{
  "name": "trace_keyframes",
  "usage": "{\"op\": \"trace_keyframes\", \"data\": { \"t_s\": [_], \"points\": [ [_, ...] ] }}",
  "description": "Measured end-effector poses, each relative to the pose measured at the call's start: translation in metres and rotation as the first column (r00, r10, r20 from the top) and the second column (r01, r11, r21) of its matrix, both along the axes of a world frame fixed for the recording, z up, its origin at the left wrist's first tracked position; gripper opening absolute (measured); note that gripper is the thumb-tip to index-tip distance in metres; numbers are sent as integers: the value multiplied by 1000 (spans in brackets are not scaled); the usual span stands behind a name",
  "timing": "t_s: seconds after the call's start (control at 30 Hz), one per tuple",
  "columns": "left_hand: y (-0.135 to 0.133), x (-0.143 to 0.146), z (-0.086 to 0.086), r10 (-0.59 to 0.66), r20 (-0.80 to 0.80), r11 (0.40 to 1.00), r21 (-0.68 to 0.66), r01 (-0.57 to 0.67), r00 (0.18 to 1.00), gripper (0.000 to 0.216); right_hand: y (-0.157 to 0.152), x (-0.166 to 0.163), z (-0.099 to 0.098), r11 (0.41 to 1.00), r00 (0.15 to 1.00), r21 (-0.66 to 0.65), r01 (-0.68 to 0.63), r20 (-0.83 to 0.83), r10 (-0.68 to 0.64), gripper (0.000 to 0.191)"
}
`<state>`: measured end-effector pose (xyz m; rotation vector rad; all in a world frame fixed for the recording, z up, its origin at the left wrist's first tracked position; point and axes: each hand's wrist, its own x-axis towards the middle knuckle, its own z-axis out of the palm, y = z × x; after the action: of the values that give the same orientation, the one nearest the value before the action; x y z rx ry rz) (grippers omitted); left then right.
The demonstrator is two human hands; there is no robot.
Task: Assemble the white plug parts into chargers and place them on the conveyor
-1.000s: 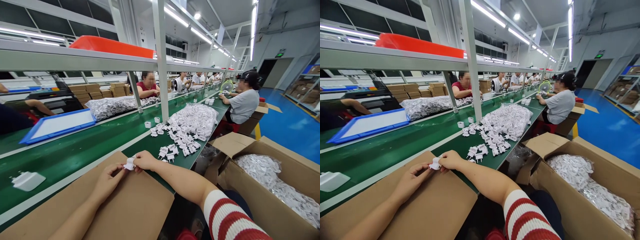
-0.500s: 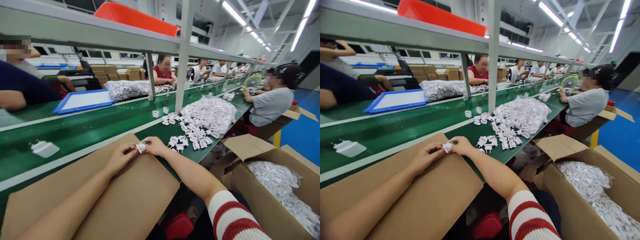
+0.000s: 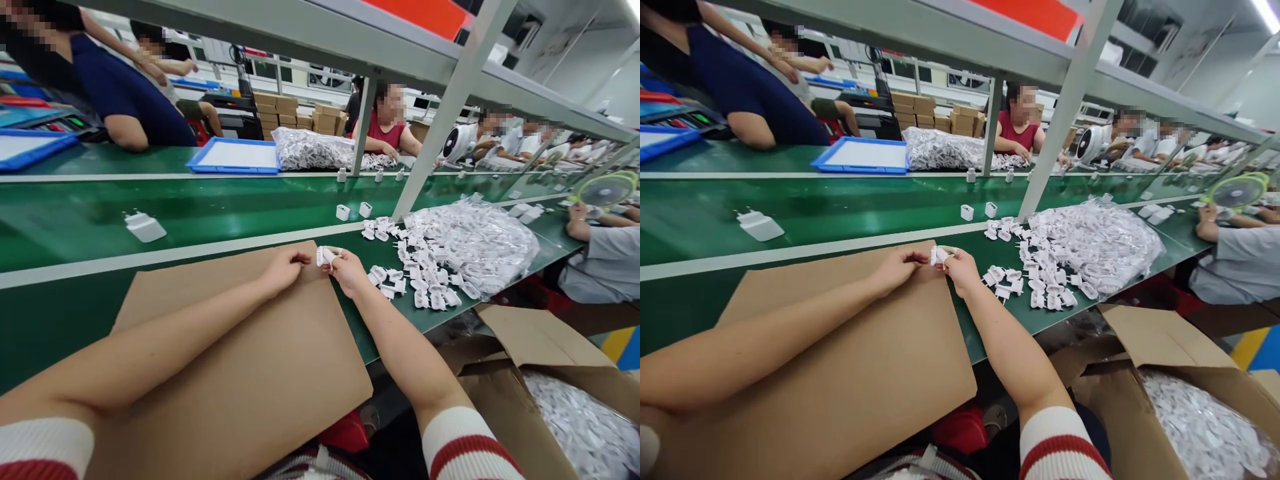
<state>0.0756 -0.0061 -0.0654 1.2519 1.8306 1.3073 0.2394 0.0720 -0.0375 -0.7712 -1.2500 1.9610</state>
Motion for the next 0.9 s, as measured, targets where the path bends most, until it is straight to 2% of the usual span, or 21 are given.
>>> {"op": "trace_keyframes", "data": {
  "t_s": [0.07,0.17,0.27,0.4,0.47,0.57,0.67,0.73,0.83,0.9],
  "points": [
    [13,-11,8,65,7,998,-22,-65,998,28,0,1,0,997,998,49,57,31,-59,33],
    [42,-31,19,101,-191,995,7,-102,976,29,-3,4,1,964,981,255,76,152,-118,32],
    [81,-46,27,92,-405,994,-13,-106,910,32,-4,6,-1,917,954,394,-60,293,-63,21],
    [136,-53,31,66,-457,996,-30,-89,887,52,0,9,-4,870,933,453,-192,359,18,29],
    [160,-52,31,42,-475,998,-17,-57,879,68,3,12,-4,810,920,551,-202,390,-36,24],
    [185,-51,29,-13,-499,1000,-9,9,866,82,5,17,1,652,852,693,-307,505,-136,20],
    [198,-49,27,-51,-502,999,-34,40,863,65,2,22,5,508,778,717,-478,614,-133,28],
    [197,-48,28,-49,-496,998,-49,29,867,46,0,23,5,453,757,714,-534,642,-120,33],
    [182,-46,33,-11,-493,1000,-22,0,870,31,-1,21,3,431,784,760,-486,597,-169,31],
    [160,-44,37,14,-493,1000,20,-4,870,28,2,19,2,474,848,813,-338,482,-221,20]
  ]
}}
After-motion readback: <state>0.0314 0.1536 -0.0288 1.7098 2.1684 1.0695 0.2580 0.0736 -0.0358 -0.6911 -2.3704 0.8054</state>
